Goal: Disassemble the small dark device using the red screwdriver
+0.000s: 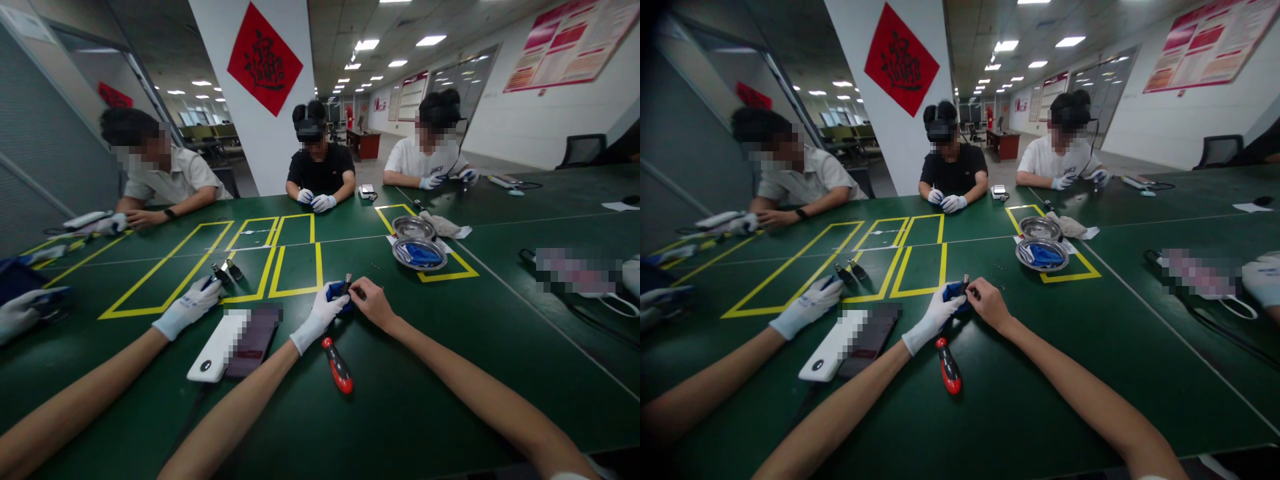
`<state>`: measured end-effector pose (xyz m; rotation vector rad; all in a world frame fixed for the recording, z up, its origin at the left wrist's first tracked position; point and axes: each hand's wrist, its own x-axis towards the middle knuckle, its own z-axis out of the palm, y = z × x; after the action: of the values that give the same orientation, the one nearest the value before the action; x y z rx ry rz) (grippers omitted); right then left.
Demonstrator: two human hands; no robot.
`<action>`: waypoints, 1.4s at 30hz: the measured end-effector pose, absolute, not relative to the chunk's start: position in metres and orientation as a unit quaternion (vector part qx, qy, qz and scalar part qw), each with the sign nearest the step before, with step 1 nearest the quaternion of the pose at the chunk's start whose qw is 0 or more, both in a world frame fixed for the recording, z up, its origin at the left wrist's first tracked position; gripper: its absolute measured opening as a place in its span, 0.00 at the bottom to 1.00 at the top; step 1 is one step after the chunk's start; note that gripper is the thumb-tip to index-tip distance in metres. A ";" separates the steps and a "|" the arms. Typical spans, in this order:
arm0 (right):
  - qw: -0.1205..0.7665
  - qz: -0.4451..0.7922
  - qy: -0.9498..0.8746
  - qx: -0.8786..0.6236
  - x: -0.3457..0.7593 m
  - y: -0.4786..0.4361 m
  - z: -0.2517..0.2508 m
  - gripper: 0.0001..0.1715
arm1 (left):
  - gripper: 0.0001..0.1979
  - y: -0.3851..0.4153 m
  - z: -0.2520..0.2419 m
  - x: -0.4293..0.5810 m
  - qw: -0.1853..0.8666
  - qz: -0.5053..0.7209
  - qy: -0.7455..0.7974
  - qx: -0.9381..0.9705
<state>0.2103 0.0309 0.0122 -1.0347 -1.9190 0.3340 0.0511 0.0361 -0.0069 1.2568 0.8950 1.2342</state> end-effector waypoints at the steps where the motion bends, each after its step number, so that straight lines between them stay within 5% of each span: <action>1: 0.449 0.132 -0.778 -0.420 0.211 0.031 0.013 0.04 | 0.21 0.036 -0.007 0.051 0.552 0.519 0.381 0.530; 31: 0.346 0.031 -0.842 -0.412 0.216 0.034 0.011 0.09 | 0.23 0.037 -0.007 0.050 0.528 0.542 0.404 0.515; 42: 0.486 0.269 -0.705 -0.442 0.209 0.037 0.007 0.09 | 0.27 0.035 -0.006 0.051 0.591 0.539 0.348 0.488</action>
<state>0.2091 0.0370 0.0069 -1.0752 -1.7151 0.6536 0.0513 0.0347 -0.0056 1.1356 0.8106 1.2538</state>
